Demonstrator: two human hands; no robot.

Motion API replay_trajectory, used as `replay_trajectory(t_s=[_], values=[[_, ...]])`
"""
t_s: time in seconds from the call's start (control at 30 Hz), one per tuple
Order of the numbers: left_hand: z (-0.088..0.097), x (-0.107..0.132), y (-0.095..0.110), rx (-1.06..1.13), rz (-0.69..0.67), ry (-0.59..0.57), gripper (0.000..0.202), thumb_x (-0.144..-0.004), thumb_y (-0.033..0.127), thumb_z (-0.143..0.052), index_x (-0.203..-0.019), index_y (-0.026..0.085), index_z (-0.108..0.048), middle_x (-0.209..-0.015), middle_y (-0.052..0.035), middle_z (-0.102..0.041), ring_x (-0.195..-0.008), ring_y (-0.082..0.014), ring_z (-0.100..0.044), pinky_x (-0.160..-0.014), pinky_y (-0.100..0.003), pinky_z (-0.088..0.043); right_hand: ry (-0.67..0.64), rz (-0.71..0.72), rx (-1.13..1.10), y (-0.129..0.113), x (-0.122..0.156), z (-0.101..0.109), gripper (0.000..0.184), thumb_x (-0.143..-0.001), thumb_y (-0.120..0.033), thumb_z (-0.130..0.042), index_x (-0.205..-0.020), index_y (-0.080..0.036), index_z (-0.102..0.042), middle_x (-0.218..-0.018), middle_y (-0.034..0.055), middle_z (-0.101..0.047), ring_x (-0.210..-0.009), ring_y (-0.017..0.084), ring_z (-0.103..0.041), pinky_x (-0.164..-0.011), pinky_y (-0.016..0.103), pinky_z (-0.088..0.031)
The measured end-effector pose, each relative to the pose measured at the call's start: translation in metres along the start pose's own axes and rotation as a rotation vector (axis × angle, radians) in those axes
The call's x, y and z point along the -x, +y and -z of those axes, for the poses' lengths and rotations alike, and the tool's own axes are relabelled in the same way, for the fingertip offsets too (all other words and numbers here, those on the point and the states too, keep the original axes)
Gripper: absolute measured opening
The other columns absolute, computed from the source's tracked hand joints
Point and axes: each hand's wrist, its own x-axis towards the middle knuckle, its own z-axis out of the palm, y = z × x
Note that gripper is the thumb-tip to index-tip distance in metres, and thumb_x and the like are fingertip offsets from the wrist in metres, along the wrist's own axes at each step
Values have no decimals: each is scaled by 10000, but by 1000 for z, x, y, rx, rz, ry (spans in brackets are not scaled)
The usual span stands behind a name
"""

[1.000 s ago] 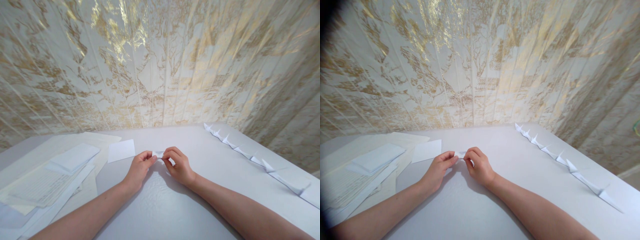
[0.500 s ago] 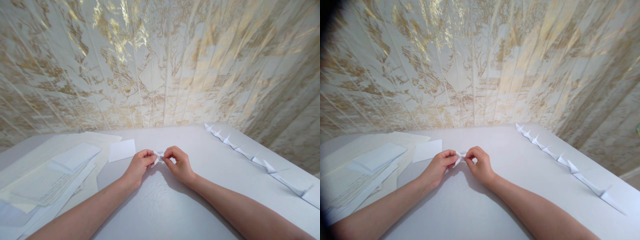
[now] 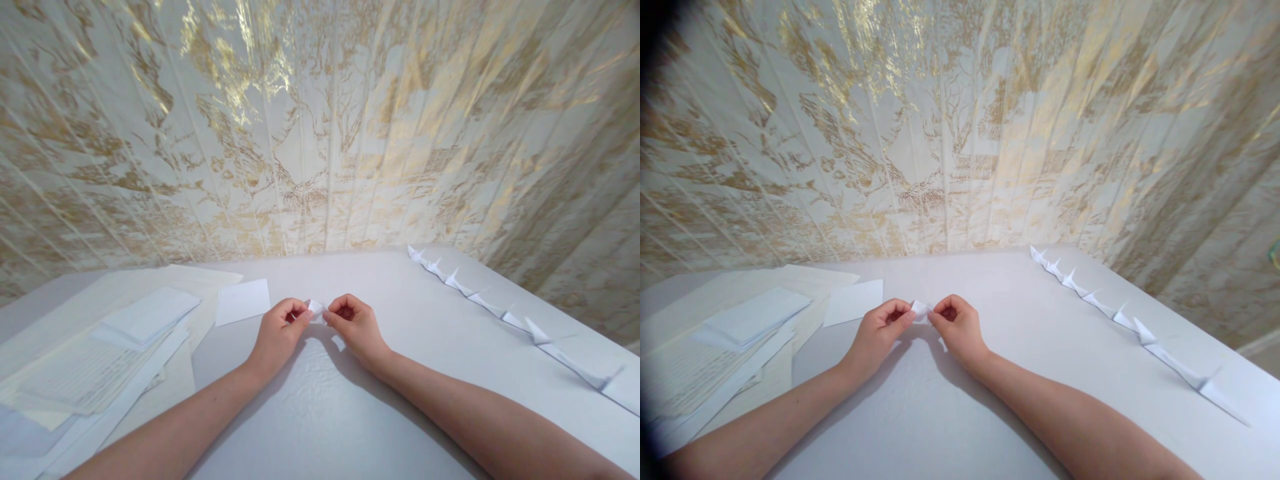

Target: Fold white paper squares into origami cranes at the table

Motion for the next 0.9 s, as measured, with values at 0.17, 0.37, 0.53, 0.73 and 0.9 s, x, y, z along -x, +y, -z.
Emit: replay_trajectory(t_s=[0.17, 0.37, 0.53, 0.73, 0.9], values=[[-3, -3, 0, 212, 193, 25, 209, -590, 315, -635, -523, 156, -516, -490, 47, -452, -481, -84, -380, -479, -206, -295, 4, -8, -14, 1, 1, -1, 151, -591, -246, -663, -585, -180, -527, -532, -27, -544, -494, 106, -476, -487, 237, -360], [-2, -5, -5, 212, 123, 62, 168, -596, 249, -639, -716, 187, -540, -528, 63, -525, -483, -93, -452, -485, -196, -325, 7, -96, -87, -1, 2, -2, 150, -572, -221, -675, -584, -174, -533, -509, -35, -544, -474, 97, -468, -470, 228, -346], [2, -6, -10, -90, -116, 45, 73, -707, 223, -559, -724, 192, -623, -688, 3, -633, -656, -145, -552, -639, -246, -404, 40, -167, -159, -4, 2, -3, 140, -558, -181, -671, -563, -162, -533, -489, -35, -554, -478, 88, -476, -491, 220, -340], [6, -7, -12, -331, -366, 20, 196, -675, 150, -613, -846, 220, -676, -779, -23, -664, -688, -159, -571, -678, -266, -436, 67, -200, -247, -4, 2, -4, 155, -542, -169, -682, -551, -158, -528, -469, -41, -545, -482, 88, -484, -523, 225, -355], [9, -7, -16, -506, -544, -13, 121, -749, 156, -566, -761, 211, -673, -722, -32, -624, -702, -160, -570, -673, -267, -443, 74, -167, -231, -3, 2, -4, 142, -559, -172, -675, -560, -156, -534, -491, -39, -550, -496, 87, -494, -532, 227, -364]])
